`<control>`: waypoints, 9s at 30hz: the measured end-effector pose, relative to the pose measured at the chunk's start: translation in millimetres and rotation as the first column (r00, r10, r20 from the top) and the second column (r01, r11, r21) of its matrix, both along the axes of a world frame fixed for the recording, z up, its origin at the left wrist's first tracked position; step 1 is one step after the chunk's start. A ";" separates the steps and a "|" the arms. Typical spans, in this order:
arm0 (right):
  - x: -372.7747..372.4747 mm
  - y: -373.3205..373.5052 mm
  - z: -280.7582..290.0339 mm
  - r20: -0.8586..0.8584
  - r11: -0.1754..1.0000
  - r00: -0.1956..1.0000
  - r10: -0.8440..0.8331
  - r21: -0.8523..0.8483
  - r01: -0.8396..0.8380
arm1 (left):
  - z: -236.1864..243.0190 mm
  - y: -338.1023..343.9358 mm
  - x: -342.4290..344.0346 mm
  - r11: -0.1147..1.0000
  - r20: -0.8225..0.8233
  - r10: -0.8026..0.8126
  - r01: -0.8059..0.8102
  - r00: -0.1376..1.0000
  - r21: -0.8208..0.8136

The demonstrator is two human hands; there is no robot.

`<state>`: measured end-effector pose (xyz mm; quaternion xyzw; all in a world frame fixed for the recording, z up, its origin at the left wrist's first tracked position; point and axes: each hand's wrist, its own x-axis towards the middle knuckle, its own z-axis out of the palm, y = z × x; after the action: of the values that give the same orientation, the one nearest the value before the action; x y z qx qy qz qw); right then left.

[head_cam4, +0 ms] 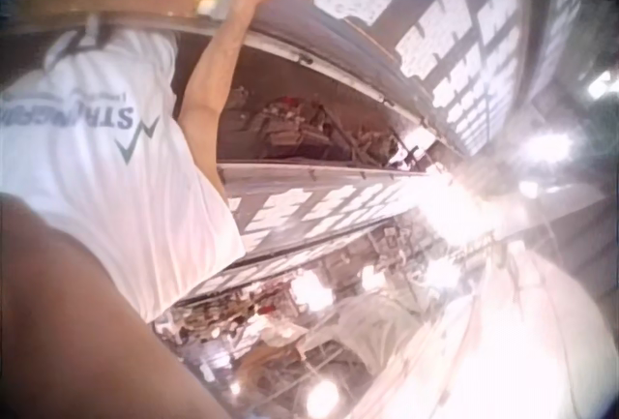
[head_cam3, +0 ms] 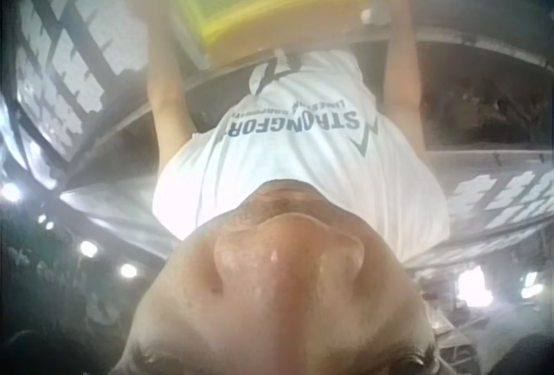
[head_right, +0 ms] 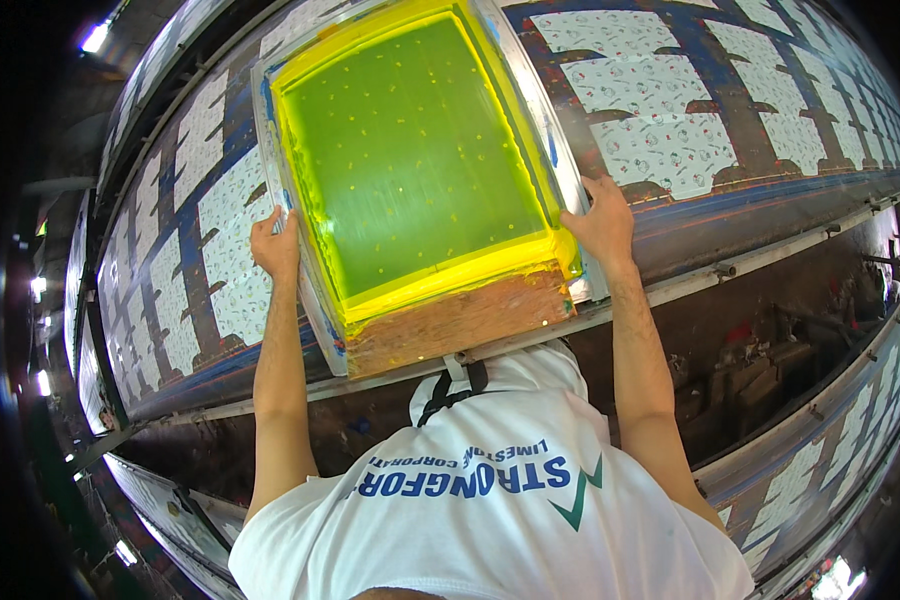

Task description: The person uses a squeegee to pull green ink across a screen-printing frame repeatedly, spreading the ink evenly over the mesh. The person holds the frame steady with one hand while pulling the squeegee with the other, then resets the squeegee and repeats the motion.

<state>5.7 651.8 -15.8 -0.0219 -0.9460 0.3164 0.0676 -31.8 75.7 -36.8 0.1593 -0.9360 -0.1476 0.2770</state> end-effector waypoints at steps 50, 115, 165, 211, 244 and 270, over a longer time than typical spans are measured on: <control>101.3 -288.7 71.5 0.065 0.686 0.770 0.635 0.411 -0.600 | -19.5 -94.3 18.6 0.988 -0.111 -0.099 0.111 0.989 0.108; 82.9 -274.8 80.2 0.181 0.697 0.785 0.592 0.374 -0.612 | -16.2 -80.8 -4.2 0.987 0.091 -0.134 0.140 0.987 -0.073; -18.8 -46.4 117.1 -0.126 0.995 0.989 0.078 0.070 -0.070 | 94.1 -74.1 -27.2 0.989 0.053 -0.146 0.148 0.988 -0.025; 128.0 -230.6 130.1 0.224 0.279 0.371 0.901 0.354 -0.892 | 17.6 -75.2 19.8 0.991 0.020 -0.132 0.132 0.991 0.026; -24.6 -331.0 58.1 -0.016 0.755 0.866 0.500 0.498 -0.427 | -7.4 -92.5 13.7 0.987 -0.115 -0.139 0.147 0.984 0.070; -436.0 -384.8 59.1 0.075 0.587 0.767 0.638 0.596 -0.547 | 15.5 -72.5 6.9 0.990 -0.071 -0.139 0.140 0.988 0.013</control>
<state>-430.3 267.0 43.3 0.3402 -0.9397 0.0137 0.0305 -24.9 3.2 -21.3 0.0904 -0.9333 -0.1804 0.2971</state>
